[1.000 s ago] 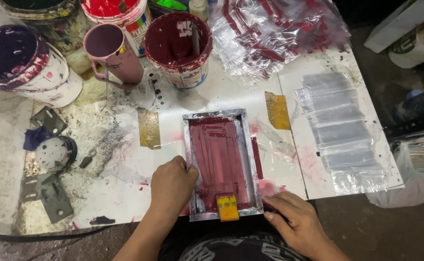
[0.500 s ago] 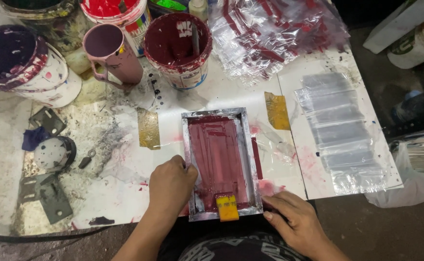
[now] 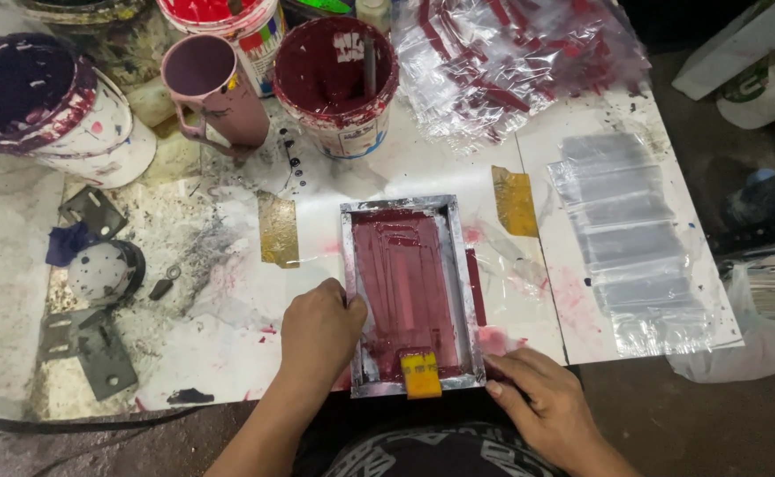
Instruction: The person handles a clear plastic sheet on a workbench, then picks up a container of dark red paint and pours it into a rectangular metal tray. They use a yellow squeegee to spread the paint evenly across the tray's surface.
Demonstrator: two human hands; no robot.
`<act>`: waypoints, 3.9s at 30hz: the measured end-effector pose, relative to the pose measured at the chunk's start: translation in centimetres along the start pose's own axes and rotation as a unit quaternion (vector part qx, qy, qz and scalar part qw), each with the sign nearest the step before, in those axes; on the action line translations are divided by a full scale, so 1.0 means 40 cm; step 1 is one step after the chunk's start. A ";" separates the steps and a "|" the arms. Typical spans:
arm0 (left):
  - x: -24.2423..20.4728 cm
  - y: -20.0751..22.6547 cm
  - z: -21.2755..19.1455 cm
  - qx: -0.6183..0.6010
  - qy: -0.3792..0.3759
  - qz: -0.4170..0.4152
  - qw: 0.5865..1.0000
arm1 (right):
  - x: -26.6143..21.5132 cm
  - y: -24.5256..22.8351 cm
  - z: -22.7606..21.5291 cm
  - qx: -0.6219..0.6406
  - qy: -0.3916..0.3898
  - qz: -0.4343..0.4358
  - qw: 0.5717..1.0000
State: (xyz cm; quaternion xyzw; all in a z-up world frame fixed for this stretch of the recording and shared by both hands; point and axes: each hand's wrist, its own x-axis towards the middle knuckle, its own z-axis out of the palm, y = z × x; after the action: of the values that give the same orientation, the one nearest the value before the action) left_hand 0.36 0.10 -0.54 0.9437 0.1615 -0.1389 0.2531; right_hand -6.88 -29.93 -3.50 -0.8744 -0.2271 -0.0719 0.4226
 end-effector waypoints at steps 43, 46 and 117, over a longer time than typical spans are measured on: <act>-0.109 0.012 -0.059 0.185 -0.154 0.186 0.953 | 0.258 -0.112 0.053 -0.253 -0.203 -0.128 0.937; -0.109 0.014 -0.056 0.178 -0.170 0.182 0.952 | 0.310 -0.129 0.021 -0.165 -0.235 0.058 0.956; -0.126 0.070 -0.147 0.225 -0.268 0.121 0.929 | 0.511 -0.039 0.102 -0.259 -0.123 -0.088 0.954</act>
State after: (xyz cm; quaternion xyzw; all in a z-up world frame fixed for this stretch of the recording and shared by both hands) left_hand -2.11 -0.31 7.31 0.9161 -0.0633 -0.3873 0.0826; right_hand 10.23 -19.07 1.53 -0.9327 -0.3266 -0.0573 0.1421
